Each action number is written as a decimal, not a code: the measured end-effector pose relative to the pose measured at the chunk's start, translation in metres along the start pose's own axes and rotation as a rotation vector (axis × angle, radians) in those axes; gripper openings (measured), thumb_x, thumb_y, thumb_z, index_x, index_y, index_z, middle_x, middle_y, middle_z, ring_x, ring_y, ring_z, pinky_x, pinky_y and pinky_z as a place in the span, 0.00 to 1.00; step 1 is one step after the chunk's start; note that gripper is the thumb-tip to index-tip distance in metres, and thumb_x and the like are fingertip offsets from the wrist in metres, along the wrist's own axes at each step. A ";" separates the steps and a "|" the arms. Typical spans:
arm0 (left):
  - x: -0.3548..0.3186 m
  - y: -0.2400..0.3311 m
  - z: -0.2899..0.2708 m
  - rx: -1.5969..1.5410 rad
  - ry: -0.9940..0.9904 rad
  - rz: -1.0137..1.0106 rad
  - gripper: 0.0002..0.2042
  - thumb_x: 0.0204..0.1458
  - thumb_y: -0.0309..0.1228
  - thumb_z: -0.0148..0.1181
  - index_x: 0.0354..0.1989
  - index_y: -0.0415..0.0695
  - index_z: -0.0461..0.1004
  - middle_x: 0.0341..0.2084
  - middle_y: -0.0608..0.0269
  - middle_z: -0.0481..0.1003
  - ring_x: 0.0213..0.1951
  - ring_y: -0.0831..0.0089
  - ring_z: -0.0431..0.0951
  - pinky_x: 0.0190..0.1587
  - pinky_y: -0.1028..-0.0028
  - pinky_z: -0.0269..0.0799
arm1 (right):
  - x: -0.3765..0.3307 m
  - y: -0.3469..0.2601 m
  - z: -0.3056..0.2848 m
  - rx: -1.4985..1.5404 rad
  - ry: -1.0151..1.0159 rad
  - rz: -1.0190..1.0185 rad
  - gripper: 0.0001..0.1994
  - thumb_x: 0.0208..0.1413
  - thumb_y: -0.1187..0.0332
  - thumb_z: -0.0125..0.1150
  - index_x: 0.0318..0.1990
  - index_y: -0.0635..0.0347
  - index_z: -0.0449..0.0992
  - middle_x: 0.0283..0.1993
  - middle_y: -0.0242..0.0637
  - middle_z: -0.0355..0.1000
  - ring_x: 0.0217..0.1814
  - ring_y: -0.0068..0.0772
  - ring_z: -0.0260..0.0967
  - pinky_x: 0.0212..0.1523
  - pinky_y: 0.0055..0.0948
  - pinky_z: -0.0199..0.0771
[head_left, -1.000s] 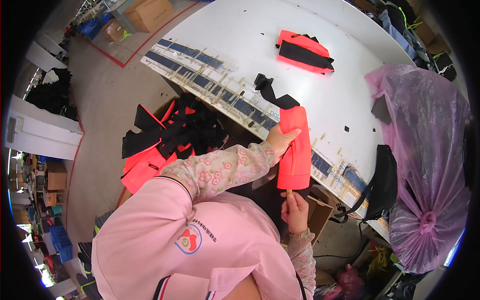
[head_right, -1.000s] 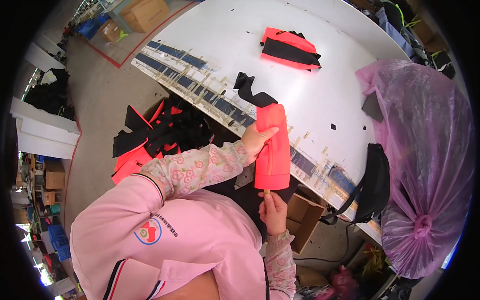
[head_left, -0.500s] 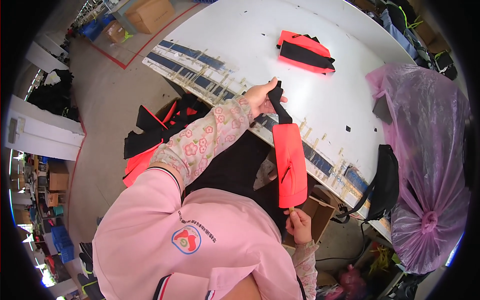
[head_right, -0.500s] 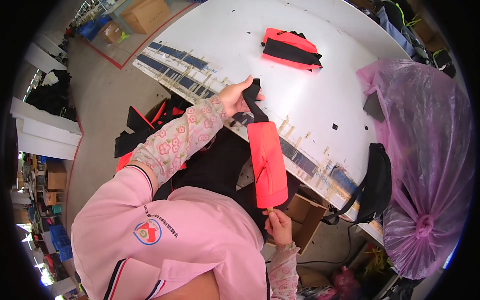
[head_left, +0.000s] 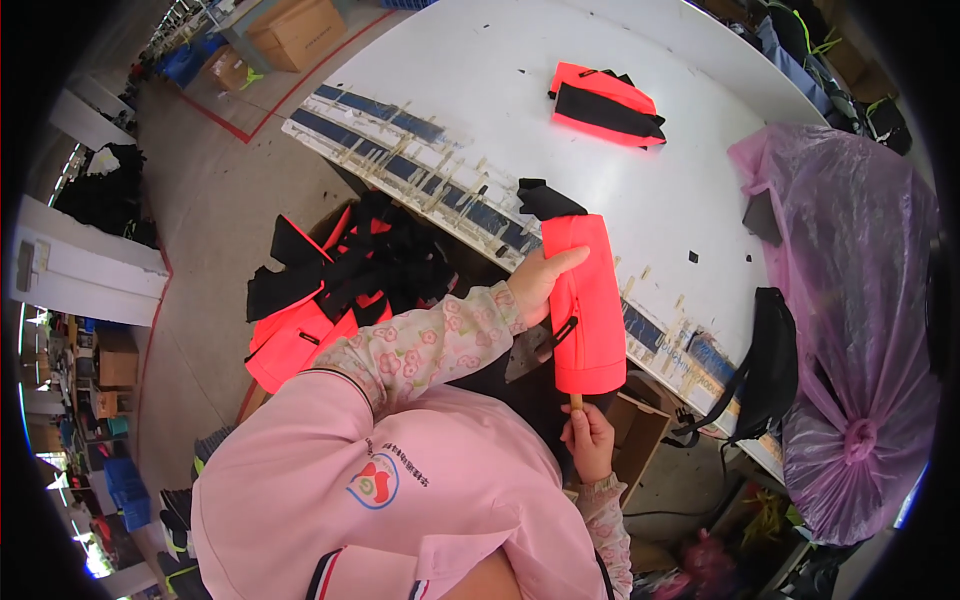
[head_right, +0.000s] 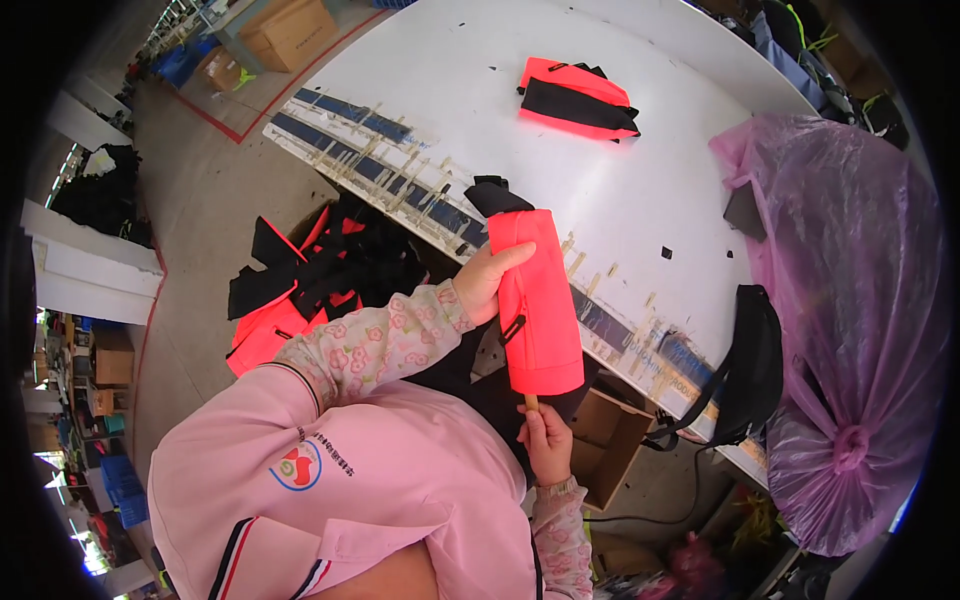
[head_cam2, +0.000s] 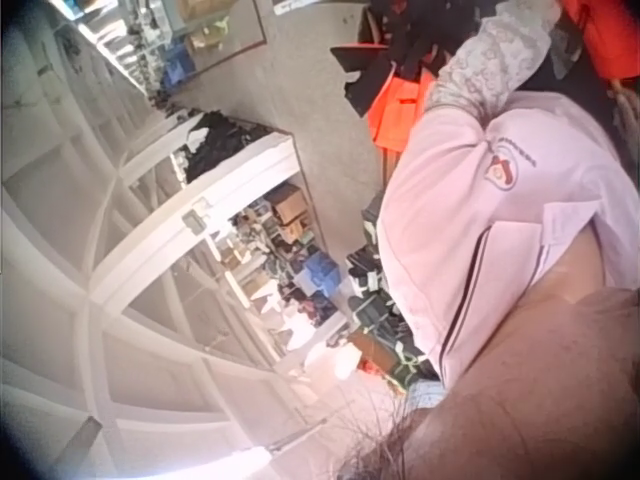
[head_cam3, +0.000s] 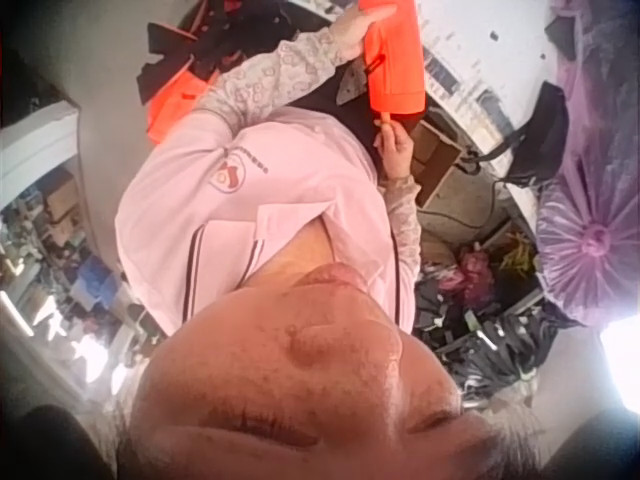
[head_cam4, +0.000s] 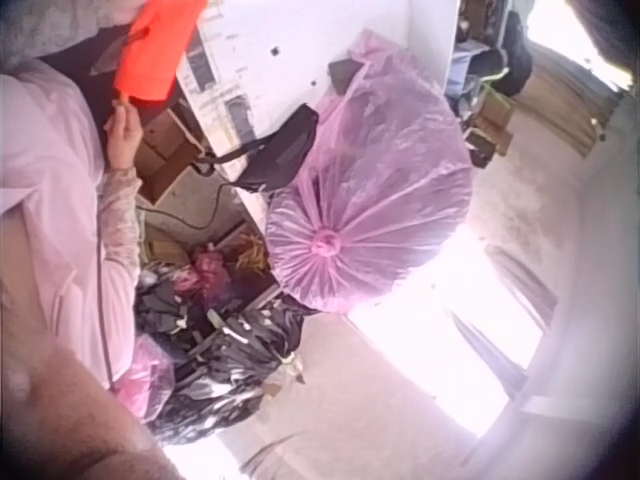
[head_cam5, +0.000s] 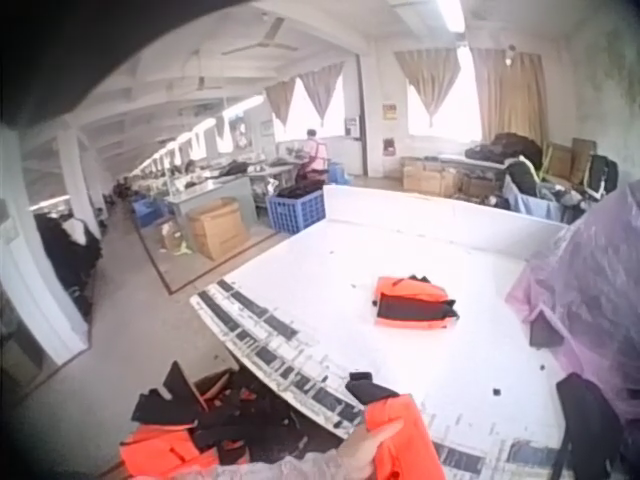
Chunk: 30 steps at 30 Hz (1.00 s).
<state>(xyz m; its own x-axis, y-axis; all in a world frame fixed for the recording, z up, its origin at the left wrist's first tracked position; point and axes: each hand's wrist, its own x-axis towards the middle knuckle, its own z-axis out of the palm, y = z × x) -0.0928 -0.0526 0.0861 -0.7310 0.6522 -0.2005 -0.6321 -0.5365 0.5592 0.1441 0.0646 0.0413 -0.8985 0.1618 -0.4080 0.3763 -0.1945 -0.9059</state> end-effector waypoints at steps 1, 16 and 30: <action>0.001 0.008 -0.001 0.006 0.041 0.041 0.14 0.53 0.33 0.56 0.45 0.41 0.68 0.40 0.61 0.74 0.42 0.71 0.75 0.47 0.69 0.70 | -0.001 -0.002 0.001 -0.022 -0.004 -0.006 0.09 0.61 0.67 0.49 0.40 0.62 0.74 0.17 0.24 0.64 0.15 0.10 0.52 0.17 0.13 0.50; -0.200 0.280 -0.145 1.220 0.188 -0.553 0.23 0.45 0.34 0.66 0.48 0.35 0.69 0.40 0.60 0.75 0.42 0.74 0.74 0.46 0.71 0.70 | 0.009 -0.012 -0.126 -0.330 0.336 -0.218 0.12 0.62 0.62 0.46 0.38 0.60 0.73 0.21 0.21 0.59 0.22 0.09 0.52 0.21 0.11 0.51; -0.311 0.221 -0.284 1.967 0.766 -1.049 0.48 0.30 0.68 0.59 0.54 0.38 0.66 0.50 0.46 0.69 0.53 0.56 0.68 0.54 0.62 0.62 | 0.096 -0.053 -0.175 -0.686 0.562 -0.280 0.11 0.59 0.64 0.50 0.45 0.59 0.70 0.22 0.25 0.62 0.20 0.13 0.55 0.17 0.16 0.52</action>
<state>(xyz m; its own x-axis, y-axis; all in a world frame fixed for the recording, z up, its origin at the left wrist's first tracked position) -0.0778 -0.5264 0.0437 -0.6680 -0.2284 -0.7082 -0.1471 0.9735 -0.1753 0.0775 0.2603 0.0306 -0.8030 0.5960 0.0023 0.3748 0.5080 -0.7755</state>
